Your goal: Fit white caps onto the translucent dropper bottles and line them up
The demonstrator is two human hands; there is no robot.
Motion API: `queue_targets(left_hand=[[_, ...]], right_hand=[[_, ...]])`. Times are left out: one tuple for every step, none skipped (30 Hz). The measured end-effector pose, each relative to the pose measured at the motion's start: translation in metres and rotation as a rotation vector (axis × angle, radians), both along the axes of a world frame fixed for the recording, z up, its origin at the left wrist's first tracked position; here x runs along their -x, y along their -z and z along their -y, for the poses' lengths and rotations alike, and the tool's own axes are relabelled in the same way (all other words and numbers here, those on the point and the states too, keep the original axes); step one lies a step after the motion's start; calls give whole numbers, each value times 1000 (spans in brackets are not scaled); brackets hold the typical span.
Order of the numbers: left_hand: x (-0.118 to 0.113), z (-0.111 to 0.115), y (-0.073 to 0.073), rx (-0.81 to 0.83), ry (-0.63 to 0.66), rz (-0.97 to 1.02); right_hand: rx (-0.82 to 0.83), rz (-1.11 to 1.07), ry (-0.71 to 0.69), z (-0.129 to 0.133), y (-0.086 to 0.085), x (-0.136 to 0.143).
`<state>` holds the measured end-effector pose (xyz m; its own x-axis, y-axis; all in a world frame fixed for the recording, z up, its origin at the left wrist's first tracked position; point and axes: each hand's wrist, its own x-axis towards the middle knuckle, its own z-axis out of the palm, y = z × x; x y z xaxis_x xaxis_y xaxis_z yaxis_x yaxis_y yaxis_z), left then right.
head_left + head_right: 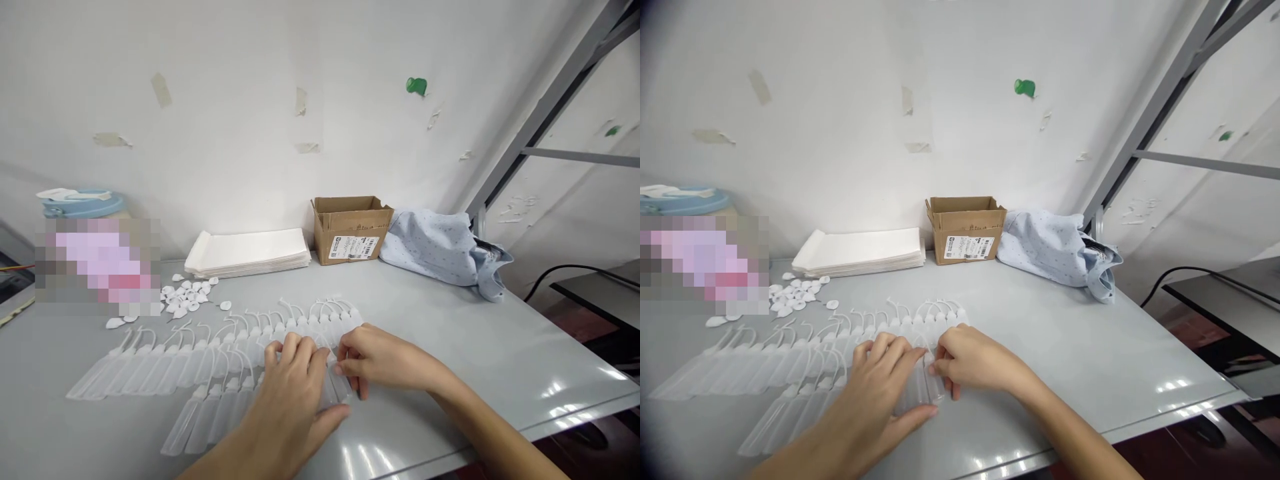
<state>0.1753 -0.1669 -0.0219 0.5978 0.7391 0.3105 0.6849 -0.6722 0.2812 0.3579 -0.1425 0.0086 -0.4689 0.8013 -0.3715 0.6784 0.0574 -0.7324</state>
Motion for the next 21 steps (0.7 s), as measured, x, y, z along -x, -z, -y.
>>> queue_targets(left_hand=[[3,-1,-3,-14,5,31],[8,-3,-7,-35,4,61],[15,-6,-12,-64,-8,87],[24,-12,-16,-98,-18,101],[35,-20,-21,-137,-73,116],[48,-30,-25,-166,-130,119],[62,-41,-28,-174,-169,104],[76,-54,-30,-160,-188,70],[91,-68,-31,-152,-203,28],[104,-81,-31,-131,-218,-30],[115,-93,-30,-98,-221,-101],[125,-103,-28,-69,-211,-163],[131,-111,-25,-51,-207,-181],[136,-117,-21,-36,-204,-195],[139,-121,-18,-23,-200,-201],[140,-123,-14,-11,-199,-200],[140,-124,-10,4,-197,-200],[139,-124,-7,19,-195,-199],[139,-123,-5,36,-194,-195],[138,-121,-3,51,-195,-190],[138,-120,-2,65,-200,-184]], right_hand=[[-9,7,3,1,0,0],[-24,16,7,1,0,1],[-43,27,11,2,0,1],[-60,42,14,3,0,2],[-77,62,14,4,1,2],[-94,85,17,5,2,3],[-109,110,19,6,3,3],[-128,135,22,7,4,4],[-150,160,28,8,6,4],[-172,184,32,9,7,5],[-191,206,38,10,8,5],[-194,223,41,10,9,5],[-192,237,43,10,11,5],[-188,245,46,10,11,5],[-177,245,48,10,12,5],[-165,239,52,9,13,5],[-153,231,59,8,14,5],[-138,221,69,8,15,5],[-120,214,79,7,16,5],[-103,209,89,6,17,5],[-89,206,98,6,18,5]])
